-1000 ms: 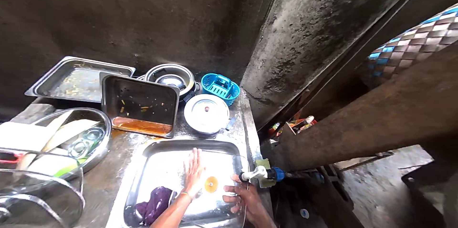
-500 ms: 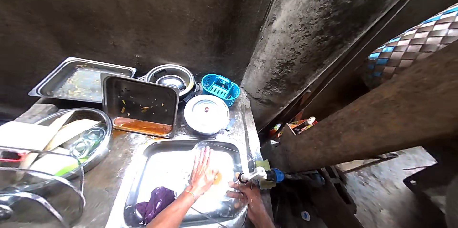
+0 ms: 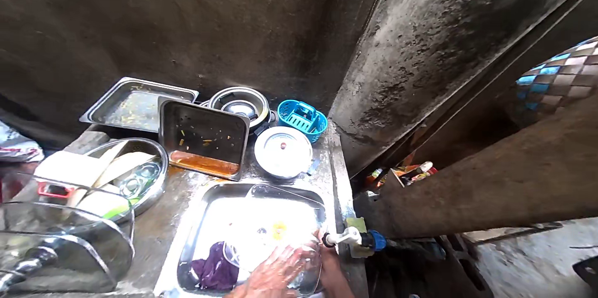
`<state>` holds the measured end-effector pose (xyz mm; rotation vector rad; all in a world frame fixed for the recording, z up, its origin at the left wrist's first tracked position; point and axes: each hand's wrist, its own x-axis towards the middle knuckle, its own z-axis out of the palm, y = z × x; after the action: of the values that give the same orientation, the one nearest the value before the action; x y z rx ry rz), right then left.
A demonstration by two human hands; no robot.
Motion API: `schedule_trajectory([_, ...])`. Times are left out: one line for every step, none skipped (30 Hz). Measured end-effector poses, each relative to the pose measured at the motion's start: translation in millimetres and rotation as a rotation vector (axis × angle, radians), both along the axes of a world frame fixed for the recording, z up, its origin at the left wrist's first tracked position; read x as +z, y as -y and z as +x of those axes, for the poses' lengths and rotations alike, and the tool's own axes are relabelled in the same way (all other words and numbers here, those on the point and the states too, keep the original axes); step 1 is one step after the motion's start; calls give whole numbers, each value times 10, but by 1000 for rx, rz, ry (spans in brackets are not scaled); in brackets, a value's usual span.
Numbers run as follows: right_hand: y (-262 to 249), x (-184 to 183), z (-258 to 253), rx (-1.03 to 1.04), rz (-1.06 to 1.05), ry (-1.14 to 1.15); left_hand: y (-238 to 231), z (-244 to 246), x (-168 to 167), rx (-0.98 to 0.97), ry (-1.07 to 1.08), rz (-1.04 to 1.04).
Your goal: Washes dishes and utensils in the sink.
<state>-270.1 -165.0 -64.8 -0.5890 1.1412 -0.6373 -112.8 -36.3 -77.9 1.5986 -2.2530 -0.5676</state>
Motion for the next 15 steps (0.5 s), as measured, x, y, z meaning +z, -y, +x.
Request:
schedule_trajectory([39, -8, -3, 37, 32, -10, -130, 197, -6, 14, -8, 77])
schedule_trajectory([80, -16, -17, 82, 53, -27, -263, 409, -26, 45, 15, 134])
schedule_trajectory([119, -42, -34, 123, 66, -45, -391, 626, -56, 90, 82, 165])
schedule_trajectory([155, -78, -48, 163, 56, -62, -501, 844, -87, 150, 157, 176])
schedule_trajectory([187, -126, -63, 199, 28, -65, -583, 1045, -104, 219, 197, 195])
schedule_trajectory([211, -176, -74, 236, -9, -42, -661, 1212, -117, 281, 223, 147])
schedule_trajectory([238, -231, -79, 277, -34, -1, -734, 1344, -145, 314, 239, 14])
schedule_trajectory([268, -259, -60, 313, -33, 12, -771, 1425, -137, 320, 232, -172])
schedule_trajectory([287, -256, -27, 338, -10, 4, -773, 1465, -58, 298, 201, -316])
schedule_trajectory([301, -258, 7, 349, 37, 0, -770, 1476, 95, 251, 165, -394])
schedule_trajectory([317, -277, 47, 358, 86, 7, -770, 1474, 265, 193, 140, -434])
schedule_trajectory([334, -279, 86, 367, 121, 13, -760, 1464, 435, 131, 105, -450])
schedule_trajectory([348, -263, 112, 383, 159, 38, -741, 1448, 594, 67, 53, -450])
schedule_trajectory([344, -247, 140, 366, 184, 73, -714, 1429, 732, 16, -5, -447])
schedule_trajectory([338, -238, 172, 328, 205, 124, -682, 1420, 846, -21, -62, -435])
